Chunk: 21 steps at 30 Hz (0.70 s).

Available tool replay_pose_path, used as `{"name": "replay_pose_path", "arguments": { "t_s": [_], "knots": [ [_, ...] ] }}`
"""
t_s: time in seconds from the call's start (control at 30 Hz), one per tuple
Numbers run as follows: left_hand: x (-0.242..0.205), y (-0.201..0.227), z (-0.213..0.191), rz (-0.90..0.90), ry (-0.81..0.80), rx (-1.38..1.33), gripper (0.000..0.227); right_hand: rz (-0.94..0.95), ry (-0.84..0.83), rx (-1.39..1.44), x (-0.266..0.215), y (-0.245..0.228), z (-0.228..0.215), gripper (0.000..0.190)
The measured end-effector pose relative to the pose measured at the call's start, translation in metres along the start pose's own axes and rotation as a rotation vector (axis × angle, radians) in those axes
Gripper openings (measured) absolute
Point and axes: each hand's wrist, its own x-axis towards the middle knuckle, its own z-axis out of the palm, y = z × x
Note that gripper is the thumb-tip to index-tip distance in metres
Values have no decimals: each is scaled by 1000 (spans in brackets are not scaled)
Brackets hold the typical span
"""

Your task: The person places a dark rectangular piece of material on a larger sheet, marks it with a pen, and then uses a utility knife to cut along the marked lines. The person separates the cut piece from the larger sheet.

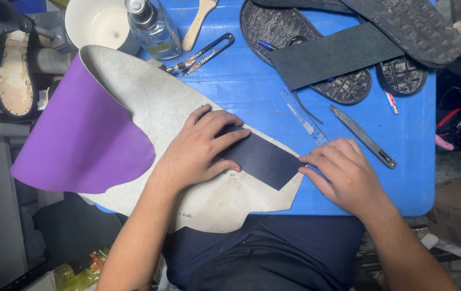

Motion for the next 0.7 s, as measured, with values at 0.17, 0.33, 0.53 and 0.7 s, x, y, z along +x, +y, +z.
{"name": "replay_pose_path", "arguments": {
  "t_s": [0.17,0.33,0.53,0.7],
  "knots": [
    [-1,-6,0,-23,-15,-33,73,39,11,-12,2,-2,3,22],
    [-3,-11,1,-20,15,0,65,64,-11,-8,7,-4,2,22],
    [-4,-7,-4,-20,27,-25,55,52,-24,90,23,0,-11,21],
    [-3,13,1,50,70,32,52,-31,78,21,86,34,-11,11]
  ]
}}
